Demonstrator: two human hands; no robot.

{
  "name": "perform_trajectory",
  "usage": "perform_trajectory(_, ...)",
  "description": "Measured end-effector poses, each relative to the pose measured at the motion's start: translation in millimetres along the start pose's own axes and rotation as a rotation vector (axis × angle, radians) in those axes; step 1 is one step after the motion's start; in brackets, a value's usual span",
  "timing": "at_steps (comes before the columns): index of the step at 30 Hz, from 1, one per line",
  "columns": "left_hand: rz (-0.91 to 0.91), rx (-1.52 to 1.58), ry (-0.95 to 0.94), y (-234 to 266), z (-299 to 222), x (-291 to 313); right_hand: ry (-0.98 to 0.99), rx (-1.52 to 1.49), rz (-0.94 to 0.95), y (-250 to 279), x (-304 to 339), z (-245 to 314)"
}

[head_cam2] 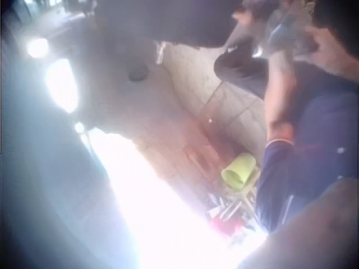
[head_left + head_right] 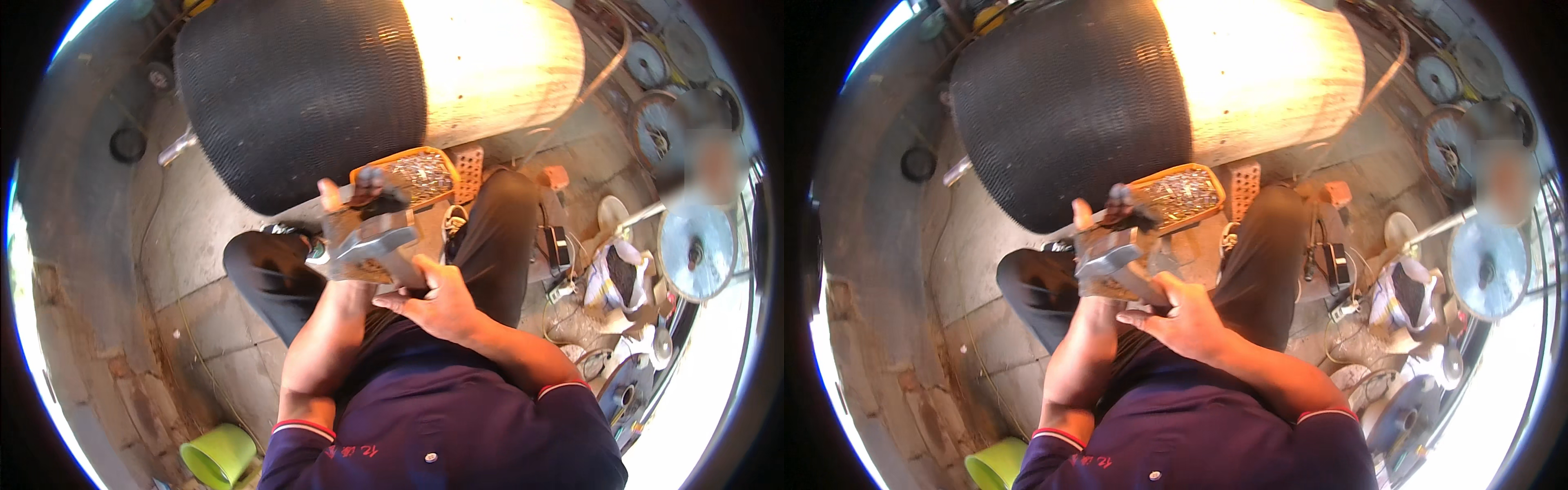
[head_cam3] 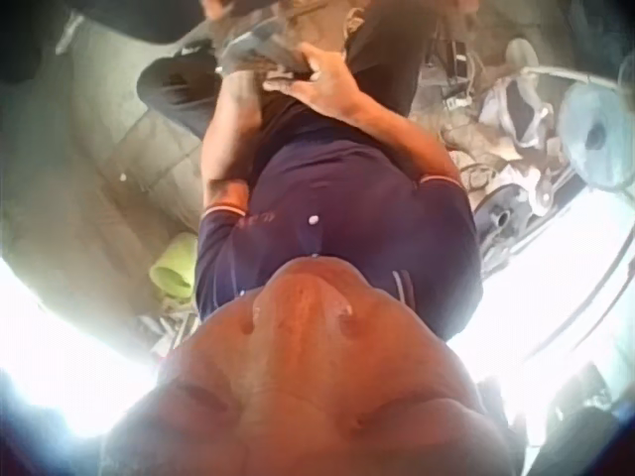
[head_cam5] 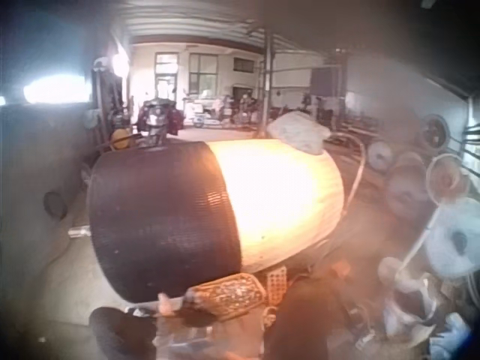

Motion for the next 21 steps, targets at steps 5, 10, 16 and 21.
perform_trajectory(5, -0.218, -0.097, -0.053, -12, -12, 14, 0.126, 0.052, -0.028, -5, 2, -7)
perform_trajectory(10, -0.056, -0.122, 0.012, -5, -13, 19, 0.164, 0.030, -0.071, -2, 2, -9)
perform_trajectory(16, -0.114, -0.331, -0.014, 16, -13, 21, 0.137, -0.003, -0.100, 7, 3, -13)
perform_trajectory(21, -0.052, -0.356, 0.102, 9, -12, 24, 0.133, -0.021, -0.110, 14, 1, -13)
Point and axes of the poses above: each hand's wrist, its own x-axis away from the middle knuckle, its own y-axis out of the back of the hand, z = x × y, the point moved 5 cm from there along -x, towards the middle knuckle, and after that the axes turned 8 degrees about -y, right-handed, at the moved point
